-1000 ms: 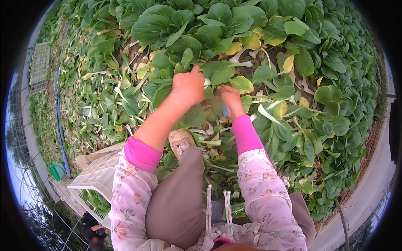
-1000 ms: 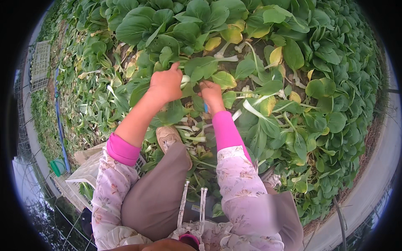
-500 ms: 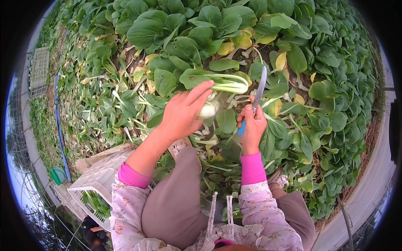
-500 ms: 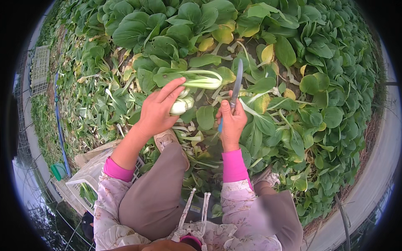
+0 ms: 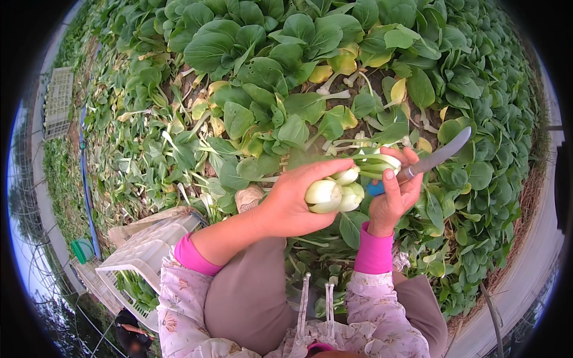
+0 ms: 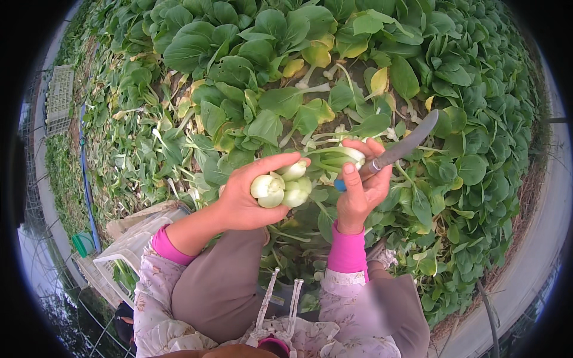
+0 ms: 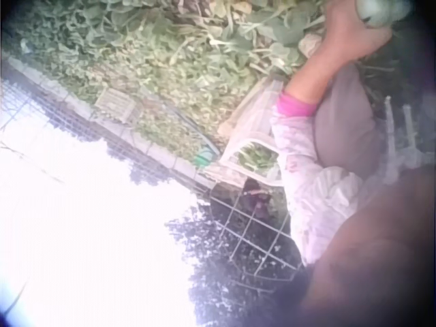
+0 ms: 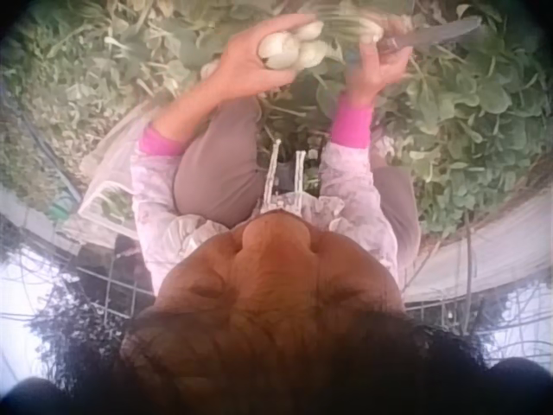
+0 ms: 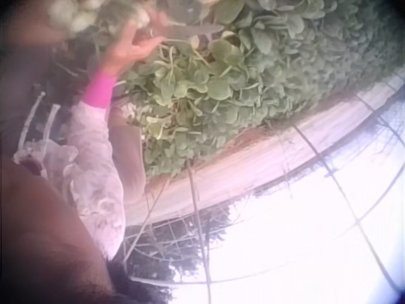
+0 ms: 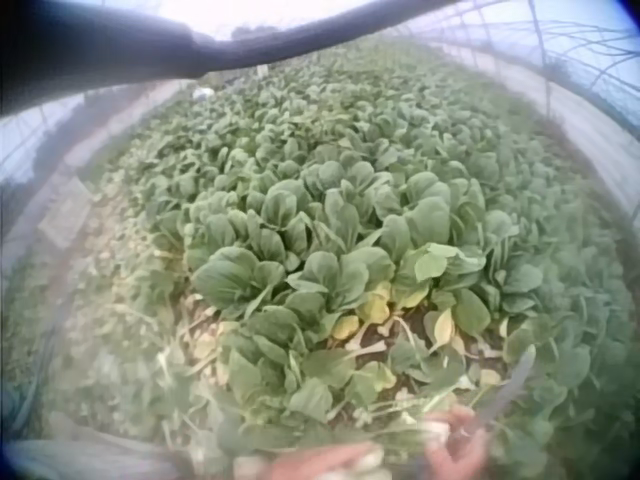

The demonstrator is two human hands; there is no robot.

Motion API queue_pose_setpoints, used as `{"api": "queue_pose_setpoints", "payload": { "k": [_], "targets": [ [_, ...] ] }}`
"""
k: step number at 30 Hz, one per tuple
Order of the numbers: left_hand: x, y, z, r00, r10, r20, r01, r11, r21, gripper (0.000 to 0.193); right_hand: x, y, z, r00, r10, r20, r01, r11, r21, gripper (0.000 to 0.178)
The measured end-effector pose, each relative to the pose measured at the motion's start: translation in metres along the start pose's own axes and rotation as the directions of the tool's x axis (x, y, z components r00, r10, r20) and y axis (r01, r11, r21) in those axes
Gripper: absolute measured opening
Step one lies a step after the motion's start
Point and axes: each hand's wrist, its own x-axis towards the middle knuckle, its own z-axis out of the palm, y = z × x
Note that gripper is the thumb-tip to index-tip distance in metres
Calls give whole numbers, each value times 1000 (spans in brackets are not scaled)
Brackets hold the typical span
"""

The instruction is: The person harvests bok choy in a field using a knife to cut the stems and places the harvested vegetables into a white basket.

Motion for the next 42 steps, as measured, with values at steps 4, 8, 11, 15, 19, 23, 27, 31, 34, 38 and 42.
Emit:
{"api": "queue_pose_setpoints", "payload": {
  "k": [4,8,11,15,19,23,27,31,34,38,42],
  "targets": [
    [14,-5,23,1000,3,-15,-7,957,-290,73,-25,-3,26,993,113,42,-120,917,379,50],
    [25,-1,12,964,-261,52,266,940,-212,71,-23,9,22,998,69,10,-69,990,126,45],
    [57,1,-16,965,-249,-80,261,889,376,63,-8,23,14,945,326,-3,-323,938,-127,45],
    [104,-47,-54,971,-239,9,66,304,950,49,19,88,15,953,288,98,-141,703,-697,34],
    [117,-87,-81,887,-449,-111,98,-52,994,45,48,115,51,936,325,133,-111,634,-766,28],
    [116,-96,-79,893,-427,-145,114,-99,989,43,81,150,63,968,219,125,-46,639,-768,26],
    [112,-95,-85,881,-443,-164,167,-34,985,42,88,145,67,924,364,115,-152,628,-764,25],
    [103,-99,-93,882,-434,-183,195,-17,981,41,72,124,65,920,315,232,41,511,-859,25],
    [109,-97,-89,882,-439,-169,185,-7,983,42,79,149,65,931,310,194,-22,575,-818,25],
    [108,-100,-94,836,-515,-187,223,8,975,46,91,152,80,697,714,73,-546,594,-591,32],
    [108,-105,-93,827,-527,-194,174,-87,981,48,100,156,93,606,791,88,-595,524,-609,33]
  ]
}}
